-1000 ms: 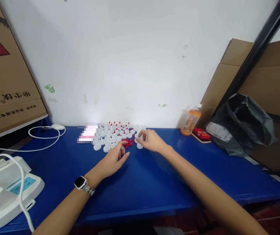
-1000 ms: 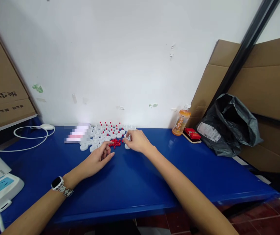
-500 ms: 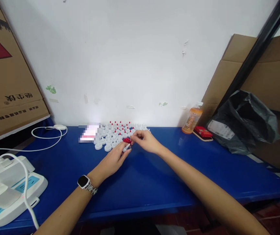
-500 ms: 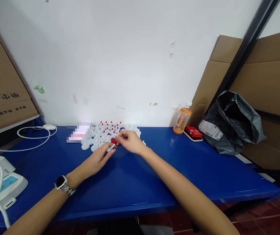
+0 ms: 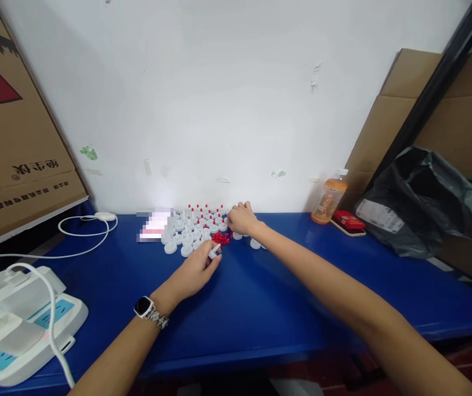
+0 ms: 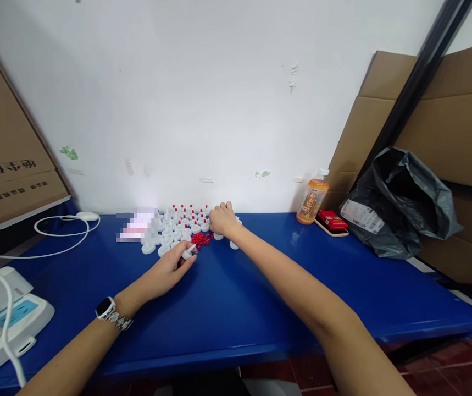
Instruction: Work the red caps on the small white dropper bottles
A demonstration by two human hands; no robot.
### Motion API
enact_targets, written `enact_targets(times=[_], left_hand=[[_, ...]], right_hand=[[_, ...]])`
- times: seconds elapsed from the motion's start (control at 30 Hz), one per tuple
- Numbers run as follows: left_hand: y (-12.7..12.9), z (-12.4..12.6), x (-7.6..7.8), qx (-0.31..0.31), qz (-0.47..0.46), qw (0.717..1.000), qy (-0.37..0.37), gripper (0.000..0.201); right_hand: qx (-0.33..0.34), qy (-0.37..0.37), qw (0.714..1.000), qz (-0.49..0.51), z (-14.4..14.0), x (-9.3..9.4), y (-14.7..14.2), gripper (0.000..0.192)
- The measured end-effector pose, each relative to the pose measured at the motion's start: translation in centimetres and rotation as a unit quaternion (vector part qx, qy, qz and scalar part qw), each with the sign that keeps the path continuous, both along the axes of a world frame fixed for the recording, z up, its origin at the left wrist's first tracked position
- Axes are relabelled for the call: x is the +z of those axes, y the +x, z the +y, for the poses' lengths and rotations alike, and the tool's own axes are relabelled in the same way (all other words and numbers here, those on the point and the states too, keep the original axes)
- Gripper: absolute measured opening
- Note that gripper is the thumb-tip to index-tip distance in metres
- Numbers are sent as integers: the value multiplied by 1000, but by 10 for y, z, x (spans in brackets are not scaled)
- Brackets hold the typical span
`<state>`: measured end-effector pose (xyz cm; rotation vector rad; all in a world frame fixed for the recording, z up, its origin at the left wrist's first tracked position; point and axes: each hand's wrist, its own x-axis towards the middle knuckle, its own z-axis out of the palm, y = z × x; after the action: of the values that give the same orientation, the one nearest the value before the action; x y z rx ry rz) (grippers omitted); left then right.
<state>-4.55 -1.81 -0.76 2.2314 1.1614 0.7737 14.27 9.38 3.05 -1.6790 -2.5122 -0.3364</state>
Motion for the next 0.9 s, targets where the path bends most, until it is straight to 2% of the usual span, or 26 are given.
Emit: enact_targets(times=[0.1, 0.23, 0.3, 0.33, 0.4, 0.5, 0.6, 0.67, 0.77, 0.9], left_hand=[[0, -1, 1, -7, -5, 1000, -1, 21], [-1, -2, 3, 0, -2, 1000, -3, 24], [-1, -3, 4, 9, -5, 1000, -3, 27], [-1, -3, 5, 11, -9, 1000, -3, 28], [0, -4, 7, 8, -16, 1000, -3, 29], [1, -5, 7, 7, -14, 1000, -5, 30], [3, -5, 5, 11, -3, 1000, 3, 30], [4, -6, 3, 15, 9, 1000, 13, 30], [5, -8, 1, 17, 27, 999, 21, 30], [5, -10, 1, 16, 24, 999, 34, 29]], right_hand=[[4, 0, 1000, 10, 0, -2, -1, 21], [4, 14, 999, 40, -8, 5, -1, 19], [10, 18, 991, 133, -18, 9, 1, 17], [19, 10, 978, 209, -24, 9, 2, 15], [48, -21, 922, 385, -40, 5, 3, 13], [90, -62, 806, 582, -66, -10, 0, 17], [98, -85, 716, 686, -85, -27, -11, 23], [89, -92, 684, 718, -93, -36, -18, 27], [74, -86, 672, 732, -97, -43, -25, 31], [69, -64, 700, 708, -104, -46, -29, 35]])
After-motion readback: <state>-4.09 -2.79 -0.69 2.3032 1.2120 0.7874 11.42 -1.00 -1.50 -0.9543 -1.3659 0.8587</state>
